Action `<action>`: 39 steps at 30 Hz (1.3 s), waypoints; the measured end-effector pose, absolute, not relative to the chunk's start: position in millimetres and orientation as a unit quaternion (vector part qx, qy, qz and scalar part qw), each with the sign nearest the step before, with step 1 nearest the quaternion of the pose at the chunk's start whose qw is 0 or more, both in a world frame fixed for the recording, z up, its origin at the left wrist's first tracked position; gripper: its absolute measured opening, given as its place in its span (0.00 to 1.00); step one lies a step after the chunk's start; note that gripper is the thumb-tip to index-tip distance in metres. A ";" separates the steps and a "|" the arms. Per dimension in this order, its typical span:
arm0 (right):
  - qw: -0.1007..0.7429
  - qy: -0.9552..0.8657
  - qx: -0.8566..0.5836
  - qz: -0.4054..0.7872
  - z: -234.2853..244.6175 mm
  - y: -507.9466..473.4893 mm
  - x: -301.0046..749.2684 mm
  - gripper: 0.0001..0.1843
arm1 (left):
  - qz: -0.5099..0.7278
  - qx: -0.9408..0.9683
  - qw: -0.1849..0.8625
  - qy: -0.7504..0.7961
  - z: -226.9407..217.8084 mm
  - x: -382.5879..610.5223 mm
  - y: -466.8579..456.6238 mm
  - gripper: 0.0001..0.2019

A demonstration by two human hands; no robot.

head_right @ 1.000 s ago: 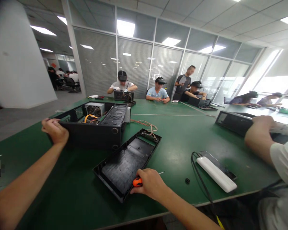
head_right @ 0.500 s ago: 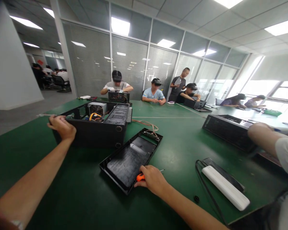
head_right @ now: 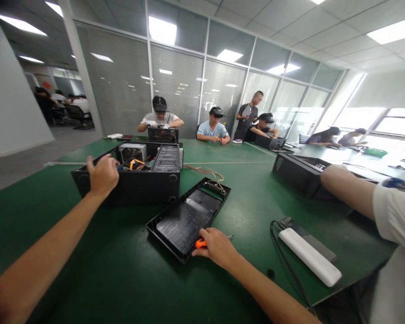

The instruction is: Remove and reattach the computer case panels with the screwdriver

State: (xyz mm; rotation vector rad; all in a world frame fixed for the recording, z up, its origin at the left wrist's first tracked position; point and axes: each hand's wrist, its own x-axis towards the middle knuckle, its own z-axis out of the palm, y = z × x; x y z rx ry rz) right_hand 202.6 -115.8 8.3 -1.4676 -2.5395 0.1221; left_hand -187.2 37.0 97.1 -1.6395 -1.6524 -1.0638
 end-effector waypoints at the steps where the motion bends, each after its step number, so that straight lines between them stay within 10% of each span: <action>1: 0.097 -0.863 -0.494 0.042 8.9 -115.4 203.5 0.28 | -0.367 -0.645 0.269 -0.613 103.5 -169.5 38.6 0.12; 9: 0.085 -0.893 -0.441 0.010 22.1 -116.2 214.8 0.32 | -0.247 -0.679 0.148 -0.675 122.6 -71.4 58.7 0.16; 19: 0.173 -0.900 -0.370 -0.153 138.4 40.3 130.5 0.32 | -0.486 -0.433 0.235 -0.722 99.6 -213.3 34.9 0.11; 39: 0.160 -0.899 -0.374 -0.162 106.7 16.1 123.8 0.22 | -0.609 -0.321 0.126 -0.715 79.0 -241.6 66.4 0.13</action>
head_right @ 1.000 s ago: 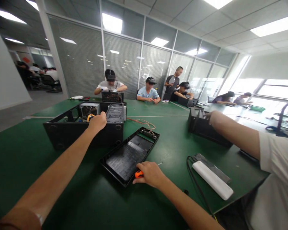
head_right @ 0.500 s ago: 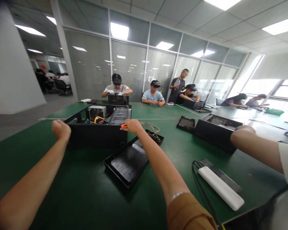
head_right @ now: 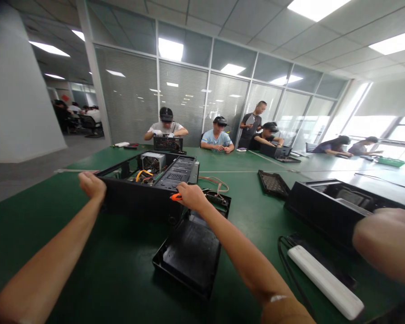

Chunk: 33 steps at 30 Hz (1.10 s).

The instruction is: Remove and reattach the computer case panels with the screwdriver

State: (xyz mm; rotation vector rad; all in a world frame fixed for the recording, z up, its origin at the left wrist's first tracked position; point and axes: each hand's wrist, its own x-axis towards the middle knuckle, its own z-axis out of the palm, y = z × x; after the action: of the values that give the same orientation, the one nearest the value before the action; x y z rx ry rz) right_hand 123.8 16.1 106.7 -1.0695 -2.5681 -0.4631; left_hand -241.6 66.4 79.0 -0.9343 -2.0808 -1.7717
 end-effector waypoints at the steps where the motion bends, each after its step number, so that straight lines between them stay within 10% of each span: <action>1: 0.171 -0.895 -0.381 -0.158 103.8 15.3 122.5 0.21 | -0.607 -0.326 0.119 -0.715 80.5 -240.5 72.8 0.12; 24: 0.224 -0.832 -0.489 -0.137 99.3 100.2 45.7 0.18 | -0.545 -0.545 0.040 -0.635 37.9 -125.9 57.7 0.16; 29: 0.236 -0.833 -0.487 -0.115 99.9 116.6 31.6 0.18 | -0.297 -0.811 -0.062 -0.500 14.8 -63.6 -35.3 0.17; 33: 0.248 -0.832 -0.483 -0.117 99.4 124.9 20.1 0.18 | -0.189 -0.898 0.056 -0.394 -15.9 -15.3 -89.4 0.17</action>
State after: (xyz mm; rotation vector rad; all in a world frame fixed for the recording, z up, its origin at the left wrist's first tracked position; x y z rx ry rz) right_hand 20.1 124.9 99.4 -1.3166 -2.2673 -0.3185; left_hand -15.3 -89.4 -15.9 -2.7228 -1.1959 -0.5738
